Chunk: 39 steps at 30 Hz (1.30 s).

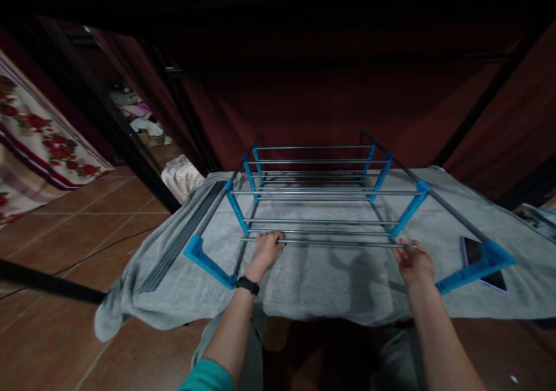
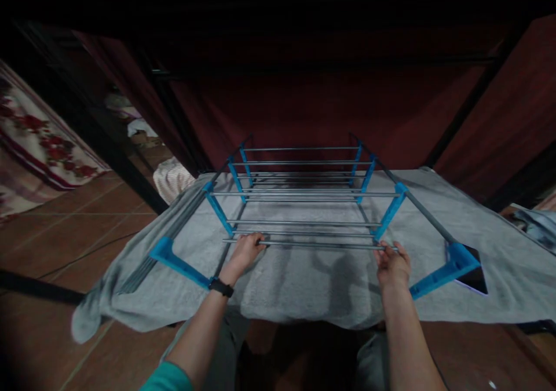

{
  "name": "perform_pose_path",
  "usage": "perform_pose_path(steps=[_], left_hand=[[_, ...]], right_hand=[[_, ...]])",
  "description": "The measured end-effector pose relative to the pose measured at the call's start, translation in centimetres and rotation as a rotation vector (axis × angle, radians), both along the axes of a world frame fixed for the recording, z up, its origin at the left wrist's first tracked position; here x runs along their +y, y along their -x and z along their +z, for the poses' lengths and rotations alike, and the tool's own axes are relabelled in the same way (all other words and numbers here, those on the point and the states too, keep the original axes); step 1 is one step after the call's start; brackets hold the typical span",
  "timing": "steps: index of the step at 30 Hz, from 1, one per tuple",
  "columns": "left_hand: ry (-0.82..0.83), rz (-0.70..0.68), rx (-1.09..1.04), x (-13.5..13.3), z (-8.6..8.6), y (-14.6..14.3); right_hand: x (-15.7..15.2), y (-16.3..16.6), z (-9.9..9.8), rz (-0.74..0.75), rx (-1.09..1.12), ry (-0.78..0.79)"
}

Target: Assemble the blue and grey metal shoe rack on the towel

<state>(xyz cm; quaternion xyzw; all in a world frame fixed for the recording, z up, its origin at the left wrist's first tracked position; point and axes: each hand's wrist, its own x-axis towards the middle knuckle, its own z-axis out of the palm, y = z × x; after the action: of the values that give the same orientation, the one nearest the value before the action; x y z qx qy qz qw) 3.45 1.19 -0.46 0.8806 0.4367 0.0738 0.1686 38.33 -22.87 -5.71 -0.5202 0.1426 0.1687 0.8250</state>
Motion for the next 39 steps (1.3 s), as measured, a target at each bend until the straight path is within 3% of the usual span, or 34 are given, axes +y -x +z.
perform_pose_path(steps=[6,10,13,16,19,27,33,39], left_hand=[[-0.084,0.191,-0.014,0.4,-0.7,0.6],[-0.149,0.407,-0.117,0.6,-1.1,1.4],[-0.096,0.599,-0.341,0.8,-0.9,2.1],[0.163,0.726,-0.745,1.4,-0.7,2.6],[0.355,0.758,-0.974,2.0,-0.8,2.6],[0.633,0.847,-1.383,2.3,-1.0,1.9],[0.785,0.873,-1.481,2.4,-0.7,1.9],[0.795,0.906,-1.519,2.3,-0.5,1.8]], right_hand=[[-0.4,-1.0,-0.9,-0.003,0.041,0.047],[-0.7,-1.3,-1.3,0.005,0.036,0.038],[-0.9,-1.5,-1.4,0.008,0.022,0.022],[-1.0,-1.6,-1.3,0.002,0.028,0.029],[-1.1,-1.7,-1.2,-0.001,0.029,0.034],[-1.2,-1.9,-1.1,0.000,0.023,-0.003],[-0.8,-1.2,-0.1,0.003,0.041,-0.009],[-0.5,-0.8,0.1,0.005,0.034,0.011]])
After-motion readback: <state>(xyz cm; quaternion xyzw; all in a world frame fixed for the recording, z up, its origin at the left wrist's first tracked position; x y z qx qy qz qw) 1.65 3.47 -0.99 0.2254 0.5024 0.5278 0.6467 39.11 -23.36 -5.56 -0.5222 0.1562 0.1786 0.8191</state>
